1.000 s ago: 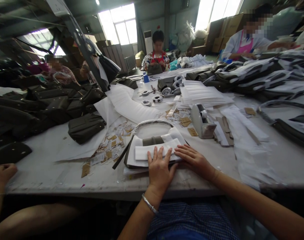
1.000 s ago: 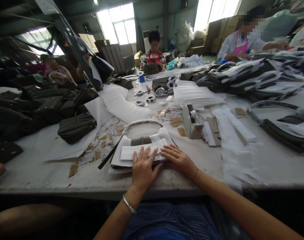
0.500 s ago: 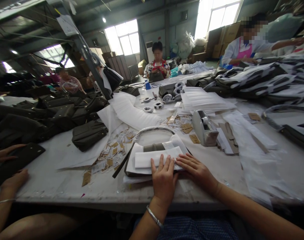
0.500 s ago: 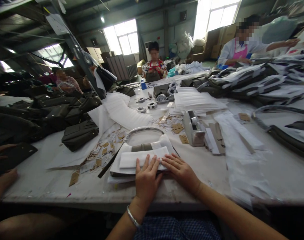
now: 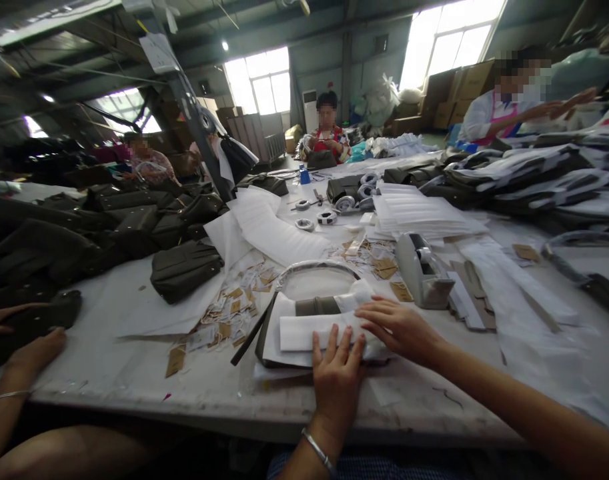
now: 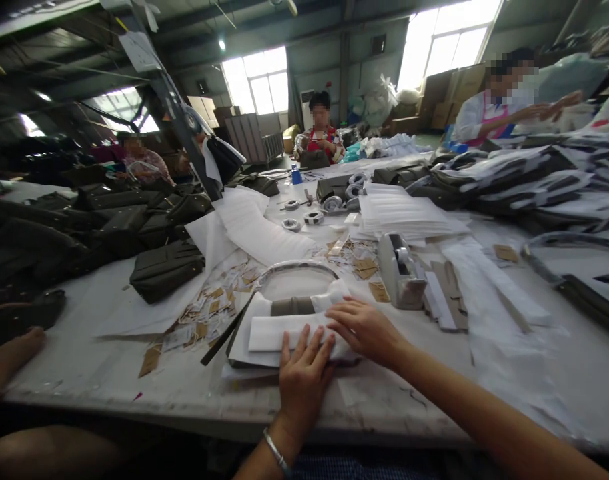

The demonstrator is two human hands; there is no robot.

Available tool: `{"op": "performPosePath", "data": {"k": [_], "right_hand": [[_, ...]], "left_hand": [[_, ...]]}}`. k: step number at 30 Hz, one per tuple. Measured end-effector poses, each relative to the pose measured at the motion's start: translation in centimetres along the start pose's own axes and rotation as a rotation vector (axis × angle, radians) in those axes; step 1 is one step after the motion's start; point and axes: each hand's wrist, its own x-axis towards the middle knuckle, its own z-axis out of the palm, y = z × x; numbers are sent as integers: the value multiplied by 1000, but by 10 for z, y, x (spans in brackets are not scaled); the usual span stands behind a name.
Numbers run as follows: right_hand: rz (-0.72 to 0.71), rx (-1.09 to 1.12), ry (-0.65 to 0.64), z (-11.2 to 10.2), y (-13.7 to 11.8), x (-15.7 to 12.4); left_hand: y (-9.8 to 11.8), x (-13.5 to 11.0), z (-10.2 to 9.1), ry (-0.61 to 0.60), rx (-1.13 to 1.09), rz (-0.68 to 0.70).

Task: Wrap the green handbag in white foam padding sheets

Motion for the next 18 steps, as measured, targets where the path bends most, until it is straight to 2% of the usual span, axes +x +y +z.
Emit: {"op": "performPosePath", "data": {"k": [2, 4, 7, 9, 13, 18], "right_hand": [[6, -65, -95, 11, 12, 31], [41, -151, -268, 27, 23, 55], [122, -243, -433, 46, 34, 68], [145, -265, -458, 47, 37, 68], [158, -301, -519, 36, 41, 64], [150, -362, -567, 35, 42, 73]], "left_hand": [[0, 0, 1, 13, -2, -3], [0, 0, 2, 22, 6, -4], [0, 0, 3, 22, 27, 3], [0, 1, 4, 28, 27, 7], [-1, 0, 3, 32, 25, 11], [-2, -2, 3, 22, 30, 25]]}}
